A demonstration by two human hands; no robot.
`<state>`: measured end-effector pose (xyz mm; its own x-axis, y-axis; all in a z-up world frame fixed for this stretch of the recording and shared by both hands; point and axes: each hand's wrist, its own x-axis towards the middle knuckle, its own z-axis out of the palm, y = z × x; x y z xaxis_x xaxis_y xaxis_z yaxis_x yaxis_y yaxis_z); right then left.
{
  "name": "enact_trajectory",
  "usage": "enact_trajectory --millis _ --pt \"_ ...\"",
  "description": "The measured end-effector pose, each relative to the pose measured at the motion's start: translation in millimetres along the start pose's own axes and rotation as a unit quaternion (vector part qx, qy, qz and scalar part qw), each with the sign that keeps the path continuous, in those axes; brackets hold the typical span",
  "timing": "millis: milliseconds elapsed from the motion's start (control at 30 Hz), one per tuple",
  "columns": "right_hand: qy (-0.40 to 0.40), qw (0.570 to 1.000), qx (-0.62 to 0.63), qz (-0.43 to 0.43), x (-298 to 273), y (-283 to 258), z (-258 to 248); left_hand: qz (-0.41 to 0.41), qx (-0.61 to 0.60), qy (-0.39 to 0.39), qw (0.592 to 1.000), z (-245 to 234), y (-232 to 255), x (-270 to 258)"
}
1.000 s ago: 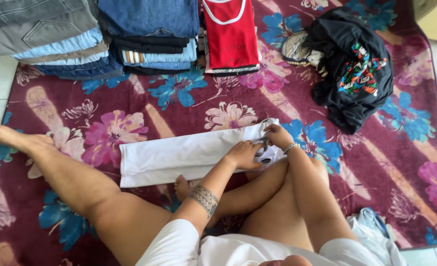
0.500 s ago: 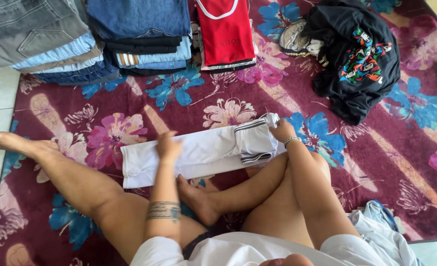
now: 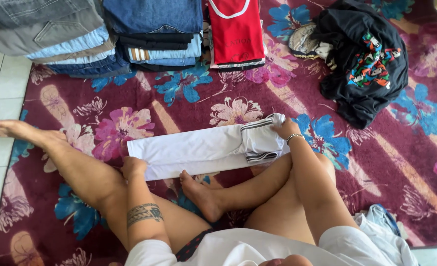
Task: Folding various shirts and tops on a floor mat.
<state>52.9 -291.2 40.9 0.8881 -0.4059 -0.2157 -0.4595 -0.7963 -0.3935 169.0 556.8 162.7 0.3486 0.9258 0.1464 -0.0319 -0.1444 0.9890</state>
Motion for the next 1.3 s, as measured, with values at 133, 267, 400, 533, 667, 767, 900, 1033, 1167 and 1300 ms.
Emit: enact_trajectory --millis 133,267,400,533,667,767,900,1033,1167,1300 --pt "-0.074 0.997 -0.007 -0.005 8.6 20.7 12.7 -0.016 -0.020 -0.005 1.000 8.1 1.4 -2.7" --pt "-0.015 0.990 0.133 0.036 28.4 27.4 24.1 -0.062 0.112 -0.004 0.992 5.8 12.2 -10.5" --pt "-0.188 0.850 0.482 0.103 -3.8 -13.7 -23.1 -0.004 0.044 0.017 0.999 1.5 -4.5 0.6" --pt "-0.348 0.766 0.506 0.193 -17.1 -30.0 -56.9 -0.017 0.060 0.029 0.998 4.0 -2.4 -6.2" --pt "-0.341 0.794 0.462 0.199 13.0 31.3 -6.1 -0.015 0.092 0.020 0.995 17.4 -8.3 -28.1" --pt "-0.254 0.949 0.179 0.054 -3.2 13.6 -24.1 0.009 0.126 0.015 0.992 14.8 11.6 -32.4" --pt "-0.157 0.977 0.147 0.001 30.0 43.8 15.5 0.030 0.150 0.014 0.988 12.9 7.0 -17.0" --pt "0.032 0.999 0.034 0.009 5.8 13.8 -11.7 0.006 0.137 0.005 0.991 9.6 39.9 -48.7" --pt "0.009 0.999 0.027 0.026 6.9 1.8 2.8 -0.107 0.270 -0.015 0.957 3.0 81.1 -76.7" --pt "-0.161 0.951 0.221 0.148 -73.1 -85.1 -54.0 -0.039 0.034 0.035 0.998 0.6 -13.9 3.7"
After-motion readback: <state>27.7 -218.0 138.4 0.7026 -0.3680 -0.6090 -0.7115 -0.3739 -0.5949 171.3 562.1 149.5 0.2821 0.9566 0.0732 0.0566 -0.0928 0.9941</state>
